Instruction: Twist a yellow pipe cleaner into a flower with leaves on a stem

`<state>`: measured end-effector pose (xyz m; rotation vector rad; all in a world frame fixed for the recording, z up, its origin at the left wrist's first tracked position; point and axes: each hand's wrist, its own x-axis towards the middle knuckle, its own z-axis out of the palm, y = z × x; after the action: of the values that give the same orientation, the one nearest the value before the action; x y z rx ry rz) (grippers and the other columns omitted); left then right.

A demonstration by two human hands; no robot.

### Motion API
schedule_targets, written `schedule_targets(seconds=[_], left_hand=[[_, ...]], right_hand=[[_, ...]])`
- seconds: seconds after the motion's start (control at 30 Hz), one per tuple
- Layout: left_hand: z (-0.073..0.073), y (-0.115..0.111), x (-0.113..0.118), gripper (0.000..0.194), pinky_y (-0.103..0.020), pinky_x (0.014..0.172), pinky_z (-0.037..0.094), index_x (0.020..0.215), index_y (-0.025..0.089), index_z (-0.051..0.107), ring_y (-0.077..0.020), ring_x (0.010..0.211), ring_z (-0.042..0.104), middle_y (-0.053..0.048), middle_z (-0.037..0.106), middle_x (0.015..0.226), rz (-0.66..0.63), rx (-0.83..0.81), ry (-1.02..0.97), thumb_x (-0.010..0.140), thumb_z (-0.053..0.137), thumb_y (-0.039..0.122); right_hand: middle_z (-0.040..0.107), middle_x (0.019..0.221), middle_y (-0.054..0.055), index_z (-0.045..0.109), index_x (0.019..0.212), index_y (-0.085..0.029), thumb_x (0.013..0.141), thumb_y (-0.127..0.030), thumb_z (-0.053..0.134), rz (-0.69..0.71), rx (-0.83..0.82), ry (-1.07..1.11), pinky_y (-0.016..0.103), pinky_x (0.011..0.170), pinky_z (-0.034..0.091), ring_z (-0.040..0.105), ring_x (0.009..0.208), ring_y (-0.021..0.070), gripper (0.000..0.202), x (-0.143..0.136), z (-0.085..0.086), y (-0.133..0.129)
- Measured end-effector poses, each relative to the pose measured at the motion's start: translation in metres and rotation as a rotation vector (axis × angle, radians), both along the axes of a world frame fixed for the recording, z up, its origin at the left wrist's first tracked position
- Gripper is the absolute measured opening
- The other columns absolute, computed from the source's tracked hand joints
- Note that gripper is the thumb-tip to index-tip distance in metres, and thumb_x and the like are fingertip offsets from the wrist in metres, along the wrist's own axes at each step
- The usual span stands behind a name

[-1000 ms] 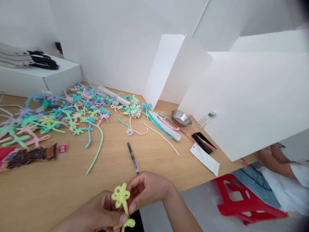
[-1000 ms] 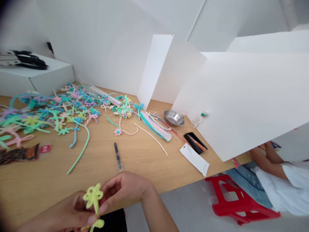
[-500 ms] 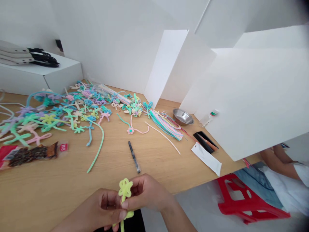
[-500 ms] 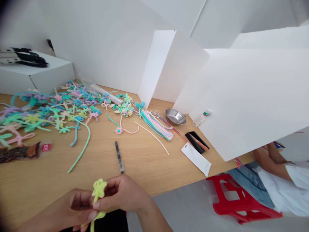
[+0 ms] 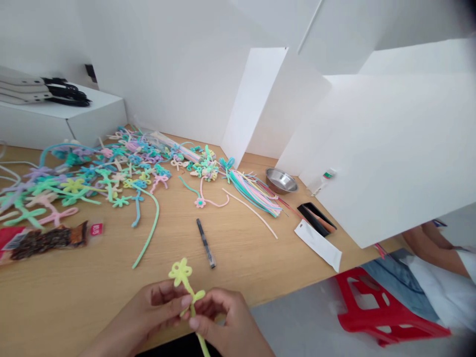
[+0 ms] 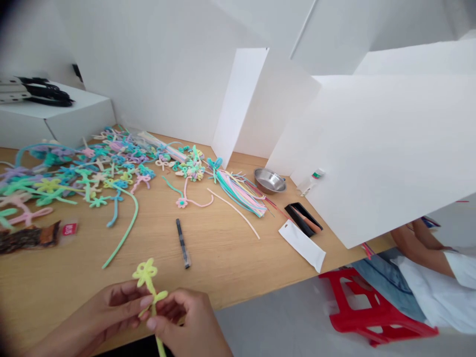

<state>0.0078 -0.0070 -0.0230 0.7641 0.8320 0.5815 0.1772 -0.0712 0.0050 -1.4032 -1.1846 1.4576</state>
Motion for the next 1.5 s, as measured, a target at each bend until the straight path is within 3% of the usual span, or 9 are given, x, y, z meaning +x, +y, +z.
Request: schedule_targets(seconds=[0.1,0.3,0.57,0.83,1.13,1.5], left_hand=[[-0.005,-0.001,0.0,0.029,-0.02,0.052,0.045,0.065,0.02,0.078,-0.0119,0.054,0.061,0.001,0.073,0.056,0.025,0.054,0.04,0.05,0.091,0.041],[-0.008,-0.002,0.001,0.03,-0.022,0.049,0.041,0.057,0.02,0.076,-0.0113,0.046,0.055,0.002,0.069,0.049,0.056,0.154,0.123,0.05,0.089,0.045],[-0.007,-0.005,0.001,0.022,-0.027,0.058,0.046,0.059,0.02,0.076,-0.0189,0.058,0.061,0.0,0.073,0.057,0.1,0.256,0.195,0.055,0.085,0.04],[-0.013,-0.001,0.001,0.019,-0.029,0.065,0.047,0.066,0.019,0.075,-0.022,0.068,0.064,-0.001,0.074,0.064,0.122,0.266,0.218,0.059,0.084,0.034],[-0.008,0.002,0.0,0.032,-0.025,0.054,0.041,0.062,0.017,0.075,-0.0138,0.053,0.053,0.0,0.067,0.055,0.007,0.203,0.137,0.061,0.081,0.048],[-0.009,0.002,0.003,0.028,-0.024,0.05,0.041,0.064,0.019,0.077,-0.0159,0.055,0.056,0.0,0.07,0.057,0.073,0.176,0.183,0.061,0.082,0.046]], right_hand=[[0.072,0.07,0.003,0.075,0.082,-0.017,0.077,-0.014,0.064,-0.083,0.023,-0.14,0.02,0.052,0.044,0.063,0.058,0.0136,0.012,-0.008,0.002,-0.001],[0.072,0.072,0.001,0.075,0.076,-0.021,0.075,-0.007,0.057,-0.1,0.258,-0.35,0.02,0.056,0.043,0.064,0.063,0.0139,0.024,-0.015,0.0,-0.003],[0.063,0.062,-0.002,0.069,0.072,-0.02,0.07,-0.009,0.055,-0.178,0.447,-0.568,0.02,0.052,0.036,0.058,0.057,0.0116,0.018,-0.017,-0.017,-0.011],[0.063,0.066,-0.001,0.066,0.076,-0.022,0.075,-0.012,0.051,-0.224,0.485,-0.626,0.022,0.055,0.037,0.059,0.06,0.0131,0.018,-0.019,-0.024,-0.011],[0.066,0.072,-0.001,0.066,0.082,-0.025,0.081,-0.016,0.052,-0.239,0.483,-0.656,0.024,0.061,0.04,0.061,0.067,0.0162,0.017,-0.026,-0.032,-0.013],[0.067,0.076,0.0,0.066,0.09,-0.025,0.083,-0.017,0.056,-0.271,0.503,-0.687,0.025,0.062,0.044,0.063,0.069,0.0175,0.015,-0.023,-0.038,-0.015]])
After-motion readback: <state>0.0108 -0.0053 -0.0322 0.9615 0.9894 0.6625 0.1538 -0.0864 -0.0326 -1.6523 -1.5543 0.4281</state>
